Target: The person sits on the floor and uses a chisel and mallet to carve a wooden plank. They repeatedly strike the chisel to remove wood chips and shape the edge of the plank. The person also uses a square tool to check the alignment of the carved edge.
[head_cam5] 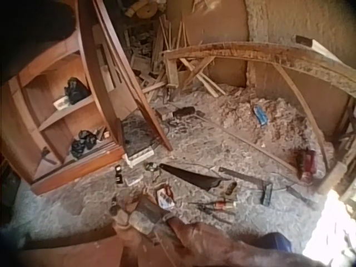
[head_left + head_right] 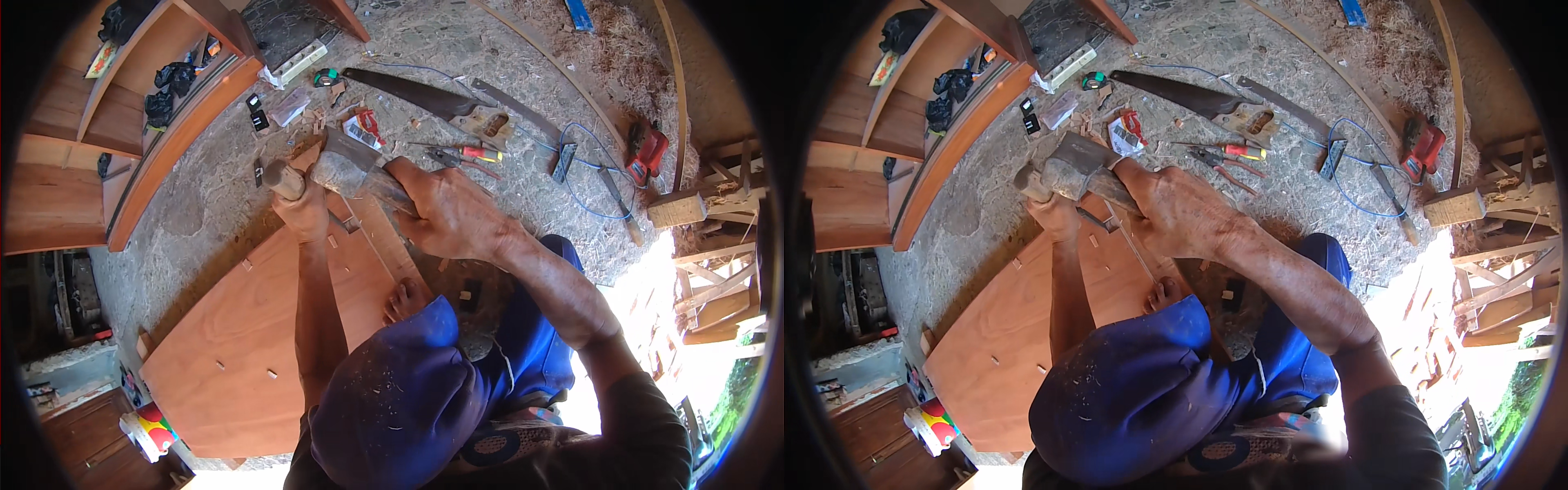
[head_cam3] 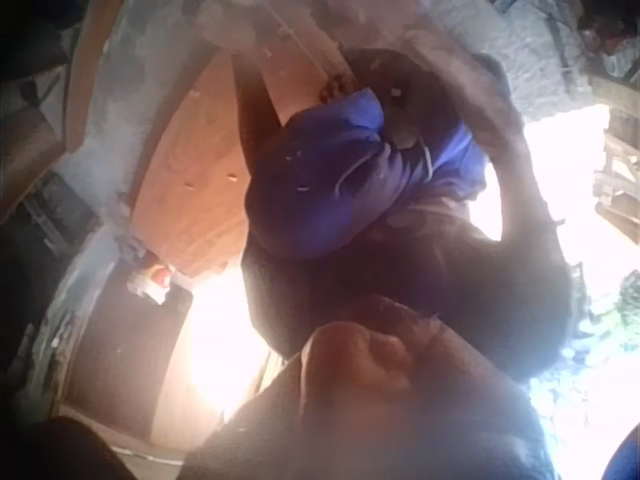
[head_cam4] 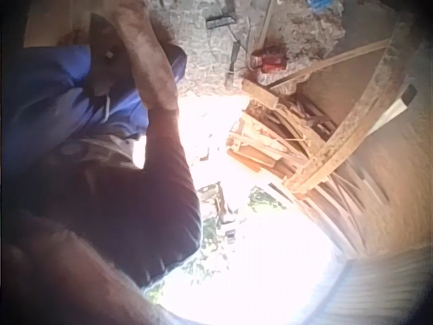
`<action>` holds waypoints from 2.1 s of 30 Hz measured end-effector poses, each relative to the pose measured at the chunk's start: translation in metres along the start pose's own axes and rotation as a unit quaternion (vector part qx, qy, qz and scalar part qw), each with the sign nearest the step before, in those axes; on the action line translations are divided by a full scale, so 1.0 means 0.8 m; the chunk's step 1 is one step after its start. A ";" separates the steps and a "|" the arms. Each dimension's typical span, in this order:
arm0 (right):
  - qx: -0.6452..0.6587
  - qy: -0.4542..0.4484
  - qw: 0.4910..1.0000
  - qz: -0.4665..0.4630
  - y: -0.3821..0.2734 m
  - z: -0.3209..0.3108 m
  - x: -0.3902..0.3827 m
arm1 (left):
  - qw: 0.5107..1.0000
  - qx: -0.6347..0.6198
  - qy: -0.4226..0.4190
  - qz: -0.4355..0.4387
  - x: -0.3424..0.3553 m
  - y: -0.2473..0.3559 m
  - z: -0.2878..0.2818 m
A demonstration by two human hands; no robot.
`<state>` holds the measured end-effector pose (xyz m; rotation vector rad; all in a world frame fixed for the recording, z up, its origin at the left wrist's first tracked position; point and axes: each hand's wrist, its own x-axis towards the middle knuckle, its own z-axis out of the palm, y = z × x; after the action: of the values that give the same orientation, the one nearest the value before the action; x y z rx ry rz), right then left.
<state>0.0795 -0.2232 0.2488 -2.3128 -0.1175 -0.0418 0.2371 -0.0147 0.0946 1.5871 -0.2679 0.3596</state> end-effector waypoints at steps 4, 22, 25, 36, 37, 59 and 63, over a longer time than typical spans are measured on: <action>0.007 0.007 1.000 0.018 0.016 0.006 -0.014 | 1.000 0.007 -0.011 -0.020 -0.020 0.020 0.003; -0.138 -0.016 0.975 -0.172 -0.047 0.006 0.063 | 0.985 0.144 -0.072 0.066 -0.029 -0.054 -0.057; -0.114 -0.058 0.989 -0.077 -0.004 0.002 0.042 | 0.996 0.011 -0.041 0.078 -0.063 0.051 0.024; 0.240 0.079 0.917 0.309 0.112 0.072 -0.118 | 0.966 0.066 -0.250 -0.019 0.027 0.091 0.087; 0.293 0.101 0.897 0.315 0.123 0.085 -0.131 | 0.960 0.065 -0.273 -0.016 0.030 0.089 0.097; 0.523 0.157 0.747 0.379 0.212 0.110 -0.148 | 0.786 0.140 -0.577 -0.170 -0.026 -0.027 0.218; 0.514 0.161 0.748 0.387 0.220 0.110 -0.147 | 0.790 0.138 -0.575 -0.162 -0.027 -0.038 0.214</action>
<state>-0.0206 -0.2853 0.0523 -1.0651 0.8102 0.0426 0.2401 -0.1853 0.0535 1.9336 -0.8831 -0.9460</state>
